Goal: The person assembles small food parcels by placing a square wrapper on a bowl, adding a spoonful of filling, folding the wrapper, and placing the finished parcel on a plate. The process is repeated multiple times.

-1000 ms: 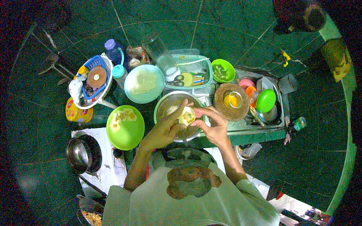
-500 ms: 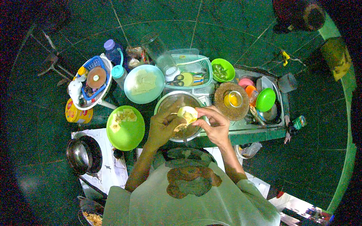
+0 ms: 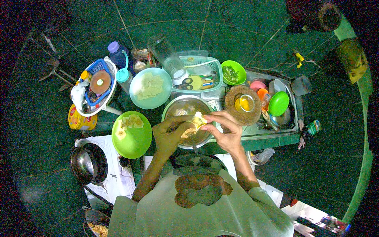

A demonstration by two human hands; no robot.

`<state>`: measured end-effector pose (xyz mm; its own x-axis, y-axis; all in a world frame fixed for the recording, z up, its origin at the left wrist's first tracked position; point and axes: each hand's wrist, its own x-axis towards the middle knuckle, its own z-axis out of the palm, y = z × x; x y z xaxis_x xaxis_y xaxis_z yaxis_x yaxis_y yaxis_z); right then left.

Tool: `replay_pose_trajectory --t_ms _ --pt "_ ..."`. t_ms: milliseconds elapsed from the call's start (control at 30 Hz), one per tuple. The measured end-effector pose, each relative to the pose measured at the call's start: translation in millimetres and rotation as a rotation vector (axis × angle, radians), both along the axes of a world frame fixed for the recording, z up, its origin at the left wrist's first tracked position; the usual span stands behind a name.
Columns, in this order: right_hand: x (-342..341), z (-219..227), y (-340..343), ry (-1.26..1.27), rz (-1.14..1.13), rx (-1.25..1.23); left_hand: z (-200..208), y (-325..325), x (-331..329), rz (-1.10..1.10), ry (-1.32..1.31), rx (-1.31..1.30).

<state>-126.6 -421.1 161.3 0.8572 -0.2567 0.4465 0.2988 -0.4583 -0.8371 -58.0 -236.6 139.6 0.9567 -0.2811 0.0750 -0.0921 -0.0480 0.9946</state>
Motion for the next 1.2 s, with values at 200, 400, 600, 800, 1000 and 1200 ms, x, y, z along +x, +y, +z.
replay_pose_trajectory --t_ms 200,400,600,800,1000,1200 --pt "3 10 -2 -0.016 0.036 -0.098 5 0 2 -0.021 -0.102 0.011" --pt "5 19 -3 0.005 0.076 -0.136 10 1 4 -0.058 -0.174 0.028" --pt "7 20 -4 0.019 0.118 -0.159 8 3 7 -0.085 -0.222 0.055" --pt "9 27 3 0.058 0.146 -0.168 16 11 4 -0.090 -0.208 0.134" --pt "9 25 9 0.099 0.172 -0.173 10 20 3 -0.108 -0.221 0.144" --pt "12 24 18 0.163 0.181 -0.161 0 30 0 -0.129 0.019 0.059"
